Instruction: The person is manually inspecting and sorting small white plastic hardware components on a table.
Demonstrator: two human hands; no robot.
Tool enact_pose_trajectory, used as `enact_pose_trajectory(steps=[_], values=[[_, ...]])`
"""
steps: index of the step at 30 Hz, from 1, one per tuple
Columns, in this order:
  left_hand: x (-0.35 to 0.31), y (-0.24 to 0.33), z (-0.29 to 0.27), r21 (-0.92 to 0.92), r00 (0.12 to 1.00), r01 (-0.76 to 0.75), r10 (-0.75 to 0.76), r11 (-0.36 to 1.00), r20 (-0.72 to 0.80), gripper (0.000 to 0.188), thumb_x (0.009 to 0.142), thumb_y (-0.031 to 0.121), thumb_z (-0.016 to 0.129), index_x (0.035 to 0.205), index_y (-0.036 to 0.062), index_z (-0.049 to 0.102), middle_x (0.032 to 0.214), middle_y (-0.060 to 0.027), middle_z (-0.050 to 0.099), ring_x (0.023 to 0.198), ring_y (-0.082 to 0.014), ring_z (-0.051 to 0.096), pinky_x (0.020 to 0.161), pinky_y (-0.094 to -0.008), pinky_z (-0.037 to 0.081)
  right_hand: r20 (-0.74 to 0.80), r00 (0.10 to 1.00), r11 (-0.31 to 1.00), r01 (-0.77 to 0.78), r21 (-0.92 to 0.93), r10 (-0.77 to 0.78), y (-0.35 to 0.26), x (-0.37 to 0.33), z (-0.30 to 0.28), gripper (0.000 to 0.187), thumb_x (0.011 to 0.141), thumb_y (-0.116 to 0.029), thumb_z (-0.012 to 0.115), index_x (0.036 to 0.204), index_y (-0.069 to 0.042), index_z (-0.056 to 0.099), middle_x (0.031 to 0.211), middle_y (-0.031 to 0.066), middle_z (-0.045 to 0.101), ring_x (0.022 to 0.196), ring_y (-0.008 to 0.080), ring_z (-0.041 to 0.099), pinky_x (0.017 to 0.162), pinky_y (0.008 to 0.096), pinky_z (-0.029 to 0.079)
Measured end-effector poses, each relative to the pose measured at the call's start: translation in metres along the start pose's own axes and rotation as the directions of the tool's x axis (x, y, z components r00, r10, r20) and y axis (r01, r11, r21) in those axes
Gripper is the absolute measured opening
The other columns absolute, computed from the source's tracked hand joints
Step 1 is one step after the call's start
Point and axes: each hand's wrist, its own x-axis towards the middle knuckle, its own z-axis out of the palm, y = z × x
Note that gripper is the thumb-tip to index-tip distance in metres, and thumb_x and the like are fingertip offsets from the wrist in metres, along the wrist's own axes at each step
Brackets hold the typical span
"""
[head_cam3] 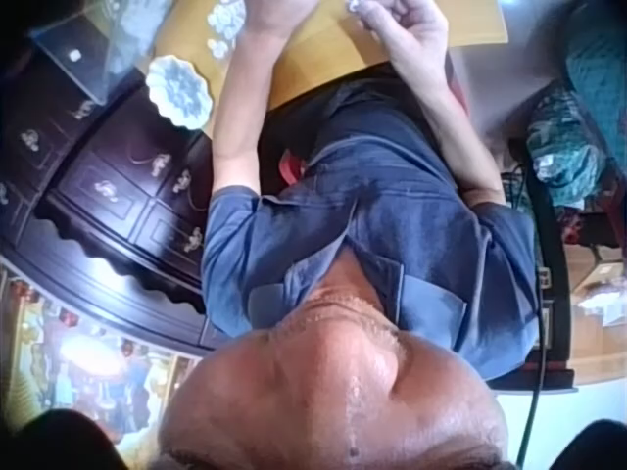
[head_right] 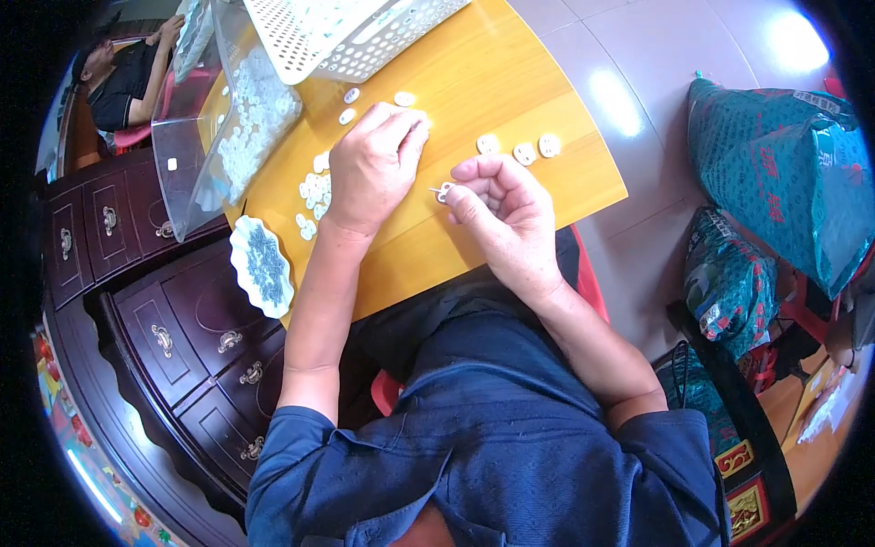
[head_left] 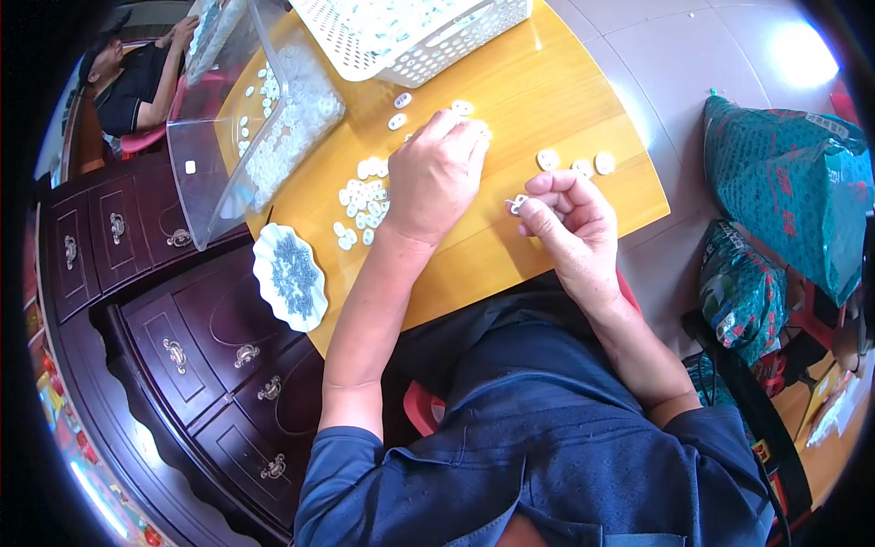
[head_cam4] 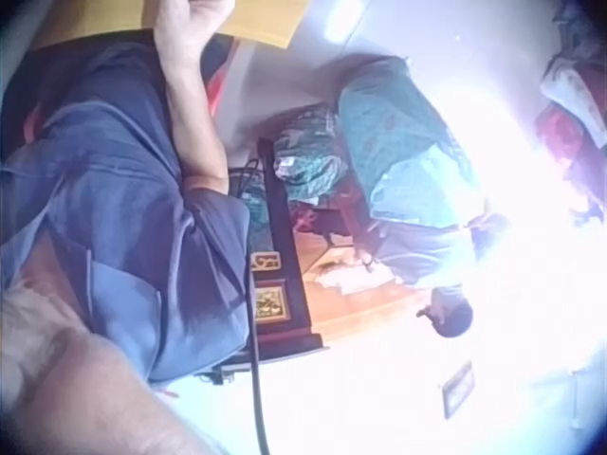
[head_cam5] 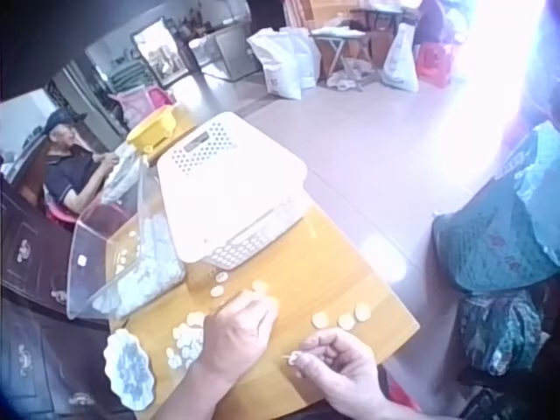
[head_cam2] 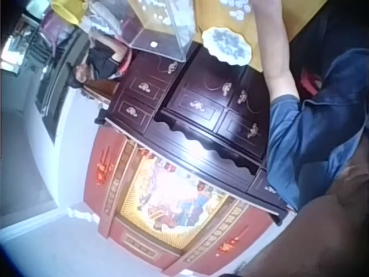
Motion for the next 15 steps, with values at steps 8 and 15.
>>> enact_pose_trajectory(steps=[8, 15], values=[[-0.014, 0.013, -0.020, -0.373, 0.972, 0.219, -0.236, 0.902, 0.001, 0.004, 0.090, 0.003, 0.065, 0.086, 0.0033, 0.066, 0.079, -0.0090, 0.067, 0.062, -0.0201, 0.067, 0.058, -0.0308, 0.053, -0.033, 0.998, 0.998, 0.048, 0.038, -0.046, 0.003, -0.001, 0.000, 0.018, 0.097, 0.001, 0.064, 0.114, 0.000, 0.058, 0.098, 0.0040, 0.067, 0.087, 0.0082, 0.065, 0.079, 0.0221, 0.054], [-0.056, 0.028, -0.035, -0.852, 0.840, 0.444, -0.459, 0.277, 0.289, 0.013, 0.101, 0.011, 0.059, 0.107, 0.0005, 0.065, 0.080, -0.0035, 0.067, 0.065, -0.0064, 0.061, 0.061, -0.0195, 0.050, -0.042, 0.998, 0.998, 0.056, 0.014, -0.055, 0.005, -0.002, 0.004, 0.017, 0.097, 0.001, 0.063, 0.113, 0.000, 0.058, 0.099, 0.0050, 0.068, 0.089, 0.0084, 0.065, 0.079, 0.0227, 0.055]])
